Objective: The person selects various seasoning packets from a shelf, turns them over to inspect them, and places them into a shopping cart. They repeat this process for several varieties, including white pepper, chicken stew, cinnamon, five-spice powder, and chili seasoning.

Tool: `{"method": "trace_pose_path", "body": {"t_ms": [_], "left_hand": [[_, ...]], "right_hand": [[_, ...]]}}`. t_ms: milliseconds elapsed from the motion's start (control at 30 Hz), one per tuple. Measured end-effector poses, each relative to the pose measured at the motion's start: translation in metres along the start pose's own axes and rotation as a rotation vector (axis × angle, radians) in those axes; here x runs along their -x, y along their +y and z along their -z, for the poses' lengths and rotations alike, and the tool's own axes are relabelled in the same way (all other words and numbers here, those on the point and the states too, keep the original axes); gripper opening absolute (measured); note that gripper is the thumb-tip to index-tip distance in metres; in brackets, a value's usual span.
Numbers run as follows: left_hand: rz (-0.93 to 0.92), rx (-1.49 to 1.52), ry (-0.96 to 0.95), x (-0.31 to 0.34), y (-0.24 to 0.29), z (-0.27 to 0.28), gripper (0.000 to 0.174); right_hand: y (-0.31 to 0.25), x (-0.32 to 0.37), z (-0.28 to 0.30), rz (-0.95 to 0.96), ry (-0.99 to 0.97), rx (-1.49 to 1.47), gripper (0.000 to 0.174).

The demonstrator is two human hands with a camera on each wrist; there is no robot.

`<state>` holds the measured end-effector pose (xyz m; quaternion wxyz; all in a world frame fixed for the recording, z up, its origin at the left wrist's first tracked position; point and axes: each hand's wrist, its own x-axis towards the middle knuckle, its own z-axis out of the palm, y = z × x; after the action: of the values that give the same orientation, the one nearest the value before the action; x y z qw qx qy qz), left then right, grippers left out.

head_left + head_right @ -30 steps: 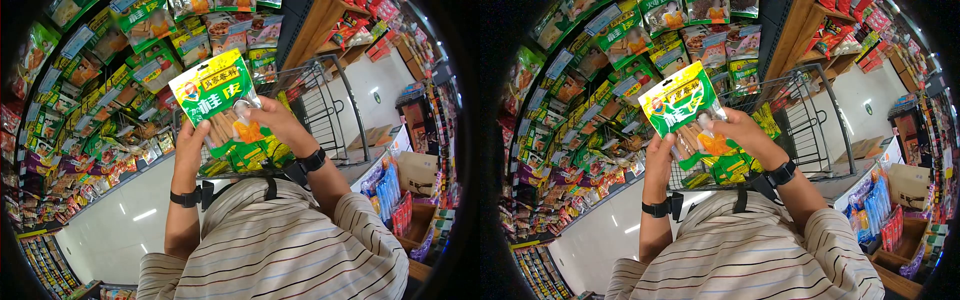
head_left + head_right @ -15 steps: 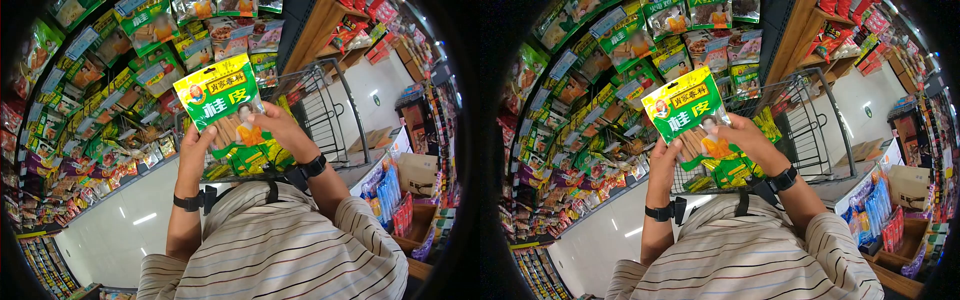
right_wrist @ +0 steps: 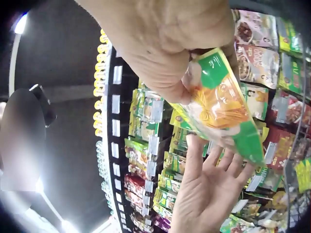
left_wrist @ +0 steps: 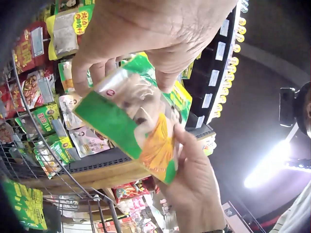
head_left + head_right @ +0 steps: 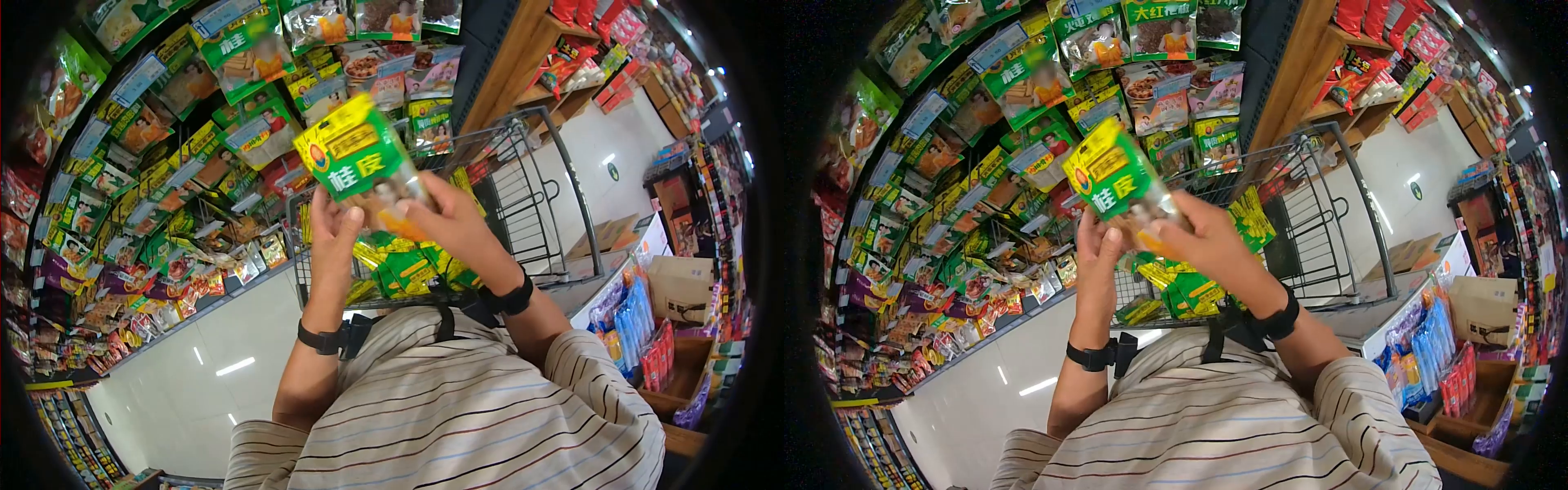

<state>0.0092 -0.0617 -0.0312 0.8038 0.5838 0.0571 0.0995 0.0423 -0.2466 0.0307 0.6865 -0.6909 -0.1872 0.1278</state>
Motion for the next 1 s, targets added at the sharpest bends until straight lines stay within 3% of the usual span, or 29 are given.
{"method": "trace_pose_path", "body": {"t_ms": [33,133,200,367,767,867,1000], "left_hand": [[-0.005,0.041,-0.005,0.000,0.000,-0.003,0.065],[0.303,0.490,-0.040,-0.008,-0.002,-0.003,0.063],[0.304,0.648,-0.276,0.003,0.007,-0.004,0.063],[0.442,0.926,-0.368,0.002,0.014,0.000,0.066],[0.433,0.872,-0.462,0.006,0.020,0.006,0.066],[0.359,0.736,-0.440,0.005,0.024,0.002,0.065],[0.436,0.877,-0.447,0.003,0.019,0.005,0.066]], "right_hand": [[-0.011,0.003,-0.007,0.076,-0.035,0.083,0.043],[-0.032,0.013,-0.025,0.264,-0.237,0.260,0.052],[-0.037,0.016,-0.031,0.369,-0.361,0.435,0.054],[-0.027,0.017,-0.041,0.313,-0.425,0.366,0.047],[-0.027,0.014,-0.042,0.324,-0.519,0.320,0.045],[-0.028,0.015,-0.042,0.309,-0.520,0.312,0.045],[-0.029,0.015,-0.042,0.283,-0.511,0.298,0.044]]}}
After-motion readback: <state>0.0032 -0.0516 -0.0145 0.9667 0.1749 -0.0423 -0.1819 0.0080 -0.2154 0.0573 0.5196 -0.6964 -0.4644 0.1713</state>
